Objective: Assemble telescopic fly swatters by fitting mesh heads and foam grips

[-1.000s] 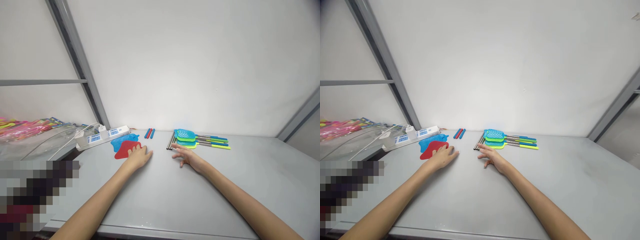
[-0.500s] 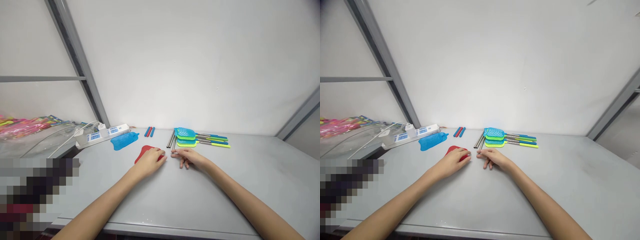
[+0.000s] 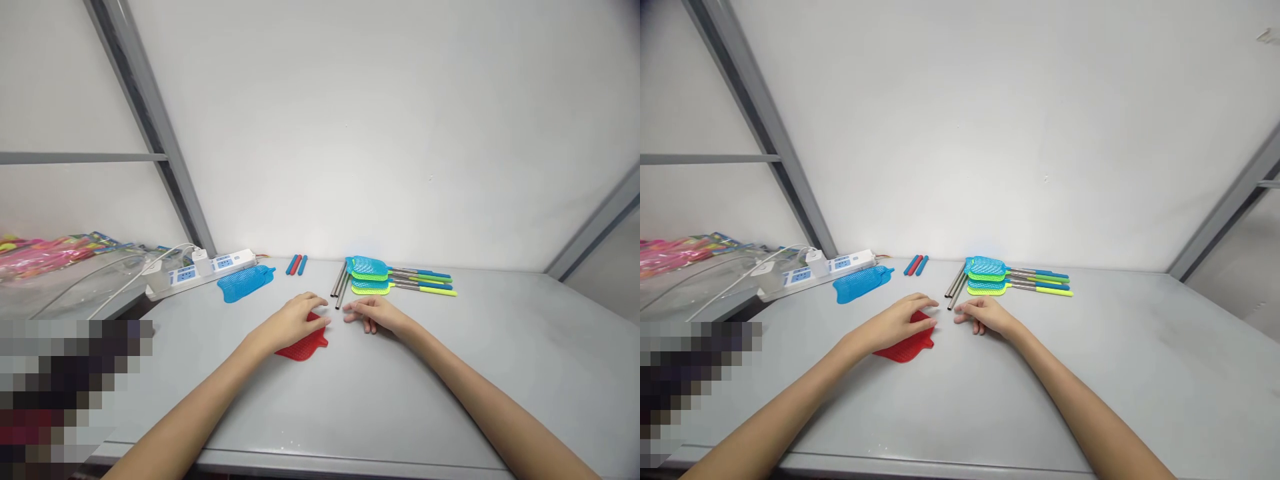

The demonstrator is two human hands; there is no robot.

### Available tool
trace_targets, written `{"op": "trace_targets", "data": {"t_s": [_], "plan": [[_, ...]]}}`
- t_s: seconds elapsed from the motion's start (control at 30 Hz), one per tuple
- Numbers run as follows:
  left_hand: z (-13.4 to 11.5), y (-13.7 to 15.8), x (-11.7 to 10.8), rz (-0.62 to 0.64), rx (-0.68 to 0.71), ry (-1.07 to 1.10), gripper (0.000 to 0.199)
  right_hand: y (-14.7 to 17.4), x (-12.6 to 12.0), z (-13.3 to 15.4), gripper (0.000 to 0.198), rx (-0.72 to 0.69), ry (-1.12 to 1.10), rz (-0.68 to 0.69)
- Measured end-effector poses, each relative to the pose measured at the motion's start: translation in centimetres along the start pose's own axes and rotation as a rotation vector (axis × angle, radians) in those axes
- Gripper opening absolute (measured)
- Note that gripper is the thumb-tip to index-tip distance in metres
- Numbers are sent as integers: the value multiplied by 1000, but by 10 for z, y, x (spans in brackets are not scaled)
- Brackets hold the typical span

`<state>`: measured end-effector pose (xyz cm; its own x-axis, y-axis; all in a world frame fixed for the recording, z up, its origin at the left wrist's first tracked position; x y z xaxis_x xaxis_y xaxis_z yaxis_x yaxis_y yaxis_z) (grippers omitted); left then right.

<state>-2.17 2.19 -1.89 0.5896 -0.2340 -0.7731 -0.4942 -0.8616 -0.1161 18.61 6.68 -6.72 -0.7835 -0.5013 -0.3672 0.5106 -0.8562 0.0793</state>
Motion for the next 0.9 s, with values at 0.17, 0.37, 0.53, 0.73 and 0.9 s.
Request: {"op": "trace_targets", "data": {"t_s": [0.17, 0.37, 0.53, 0.73, 0.9], "plan": [[11, 3, -6, 144, -163, -25, 61, 2, 1, 8, 32, -42, -49, -7], [20, 4, -10, 216, -279, -72, 93, -10, 6, 15, 37, 9, -37, 48], [18, 4, -8, 290, -328, -148, 101, 5, -1, 15, 38, 138, 16, 212], [11, 3, -2, 258, -351, -197, 96, 30, -18, 19, 39, 215, 352, 156], [10, 3, 1, 245, -351, -214, 91, 35, -43, 15, 45, 241, 429, 51]]}}
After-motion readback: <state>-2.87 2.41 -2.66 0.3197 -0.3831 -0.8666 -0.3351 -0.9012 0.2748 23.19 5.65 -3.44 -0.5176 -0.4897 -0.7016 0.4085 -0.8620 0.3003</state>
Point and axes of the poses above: each hand's wrist, its own y-axis away from the middle knuckle, its own x-axis out of the palm, z = x × y, the point moved 1 cm from there along -y, towards the middle knuckle, and after that the axes turned 14 degrees about y, right-handed, at the moved point
